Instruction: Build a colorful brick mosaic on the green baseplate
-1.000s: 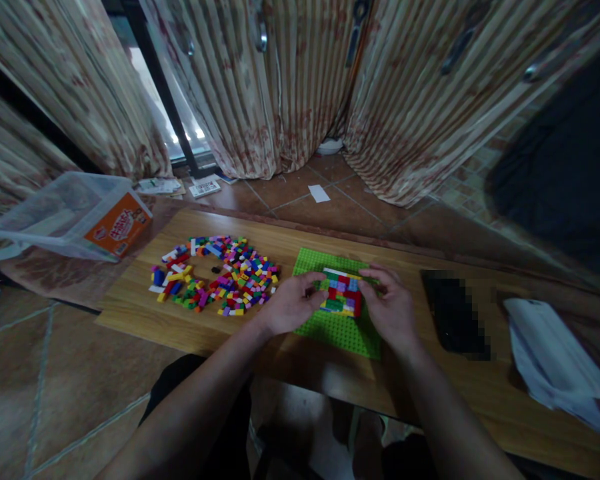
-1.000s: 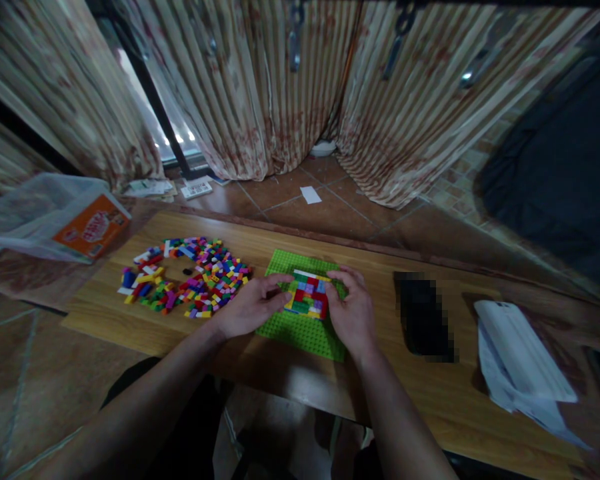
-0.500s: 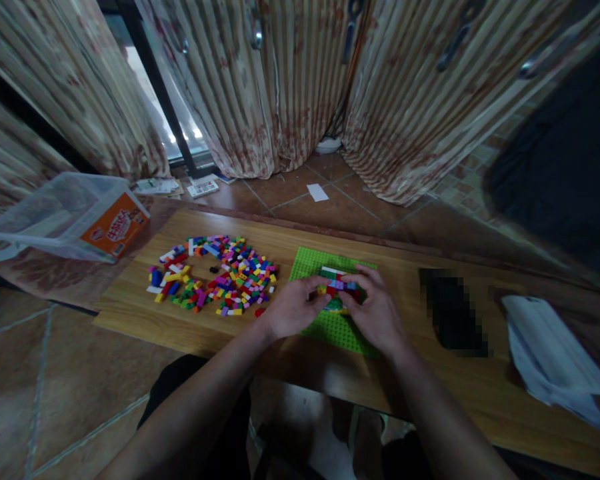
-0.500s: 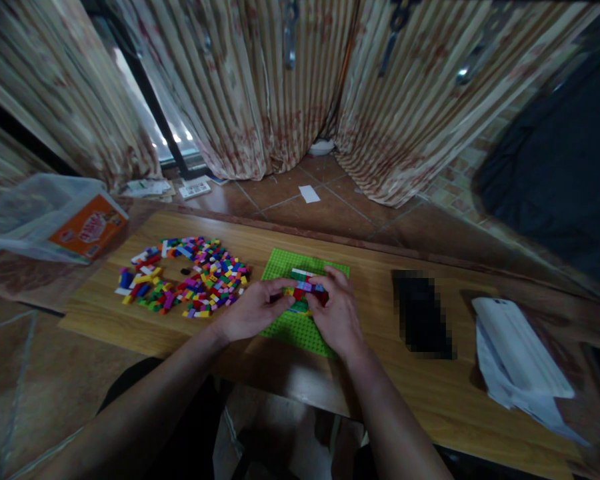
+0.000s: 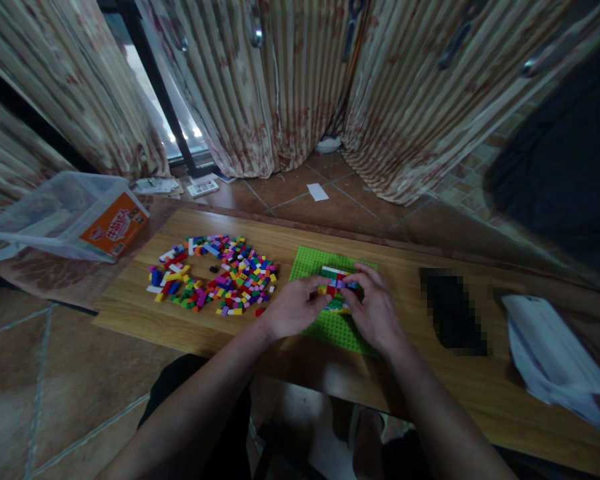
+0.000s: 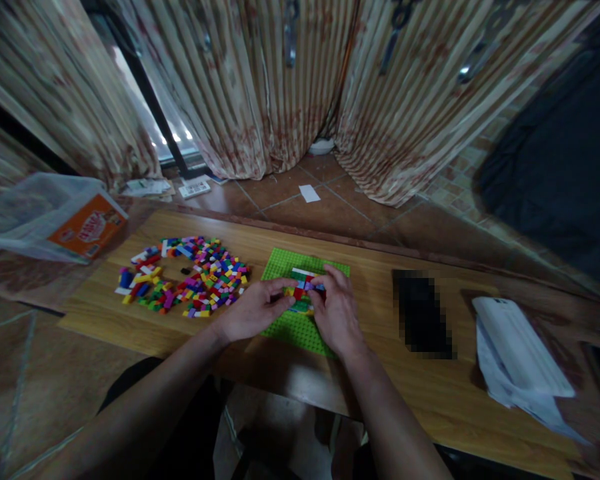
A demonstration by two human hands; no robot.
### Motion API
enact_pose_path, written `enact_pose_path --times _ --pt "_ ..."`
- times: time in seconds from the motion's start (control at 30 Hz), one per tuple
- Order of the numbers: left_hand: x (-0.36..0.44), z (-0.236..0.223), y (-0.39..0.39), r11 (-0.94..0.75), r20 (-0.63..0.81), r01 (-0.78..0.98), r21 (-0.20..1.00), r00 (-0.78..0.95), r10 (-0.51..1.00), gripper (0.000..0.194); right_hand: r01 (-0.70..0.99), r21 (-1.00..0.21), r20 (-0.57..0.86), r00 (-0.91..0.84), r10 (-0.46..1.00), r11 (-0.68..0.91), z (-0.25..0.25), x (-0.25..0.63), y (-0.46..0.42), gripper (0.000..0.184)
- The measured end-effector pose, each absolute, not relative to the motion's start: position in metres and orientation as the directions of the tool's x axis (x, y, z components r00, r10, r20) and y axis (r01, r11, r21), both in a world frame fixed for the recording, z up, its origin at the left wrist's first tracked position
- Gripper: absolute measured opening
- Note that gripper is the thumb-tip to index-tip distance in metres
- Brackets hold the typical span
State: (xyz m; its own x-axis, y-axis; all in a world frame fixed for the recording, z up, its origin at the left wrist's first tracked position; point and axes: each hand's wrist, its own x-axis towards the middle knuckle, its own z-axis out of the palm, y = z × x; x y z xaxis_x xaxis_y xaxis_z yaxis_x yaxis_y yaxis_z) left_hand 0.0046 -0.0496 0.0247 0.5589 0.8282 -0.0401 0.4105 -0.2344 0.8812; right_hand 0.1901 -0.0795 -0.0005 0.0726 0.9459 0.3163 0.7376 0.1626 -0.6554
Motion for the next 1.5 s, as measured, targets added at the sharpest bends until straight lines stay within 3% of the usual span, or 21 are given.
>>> enact_pose_path --times 1.07,1.5 --pt "0.0046 0.0231 -0.0502 -0.252 -0.038 0.429 0.867 0.562 0.827 0.034 0.778 -0.607 0.315 0.051 0.948 0.160 0.0026 0.1928 -0.0817 0.014" --pt "0.0052 0.0214 -0.0508 -0.257 -0.026 0.414 0.873 0.567 0.823 0.035 0.729 -0.677 0.299 0.148 0.943 0.100 0.0032 0.1903 -0.0820 0.015"
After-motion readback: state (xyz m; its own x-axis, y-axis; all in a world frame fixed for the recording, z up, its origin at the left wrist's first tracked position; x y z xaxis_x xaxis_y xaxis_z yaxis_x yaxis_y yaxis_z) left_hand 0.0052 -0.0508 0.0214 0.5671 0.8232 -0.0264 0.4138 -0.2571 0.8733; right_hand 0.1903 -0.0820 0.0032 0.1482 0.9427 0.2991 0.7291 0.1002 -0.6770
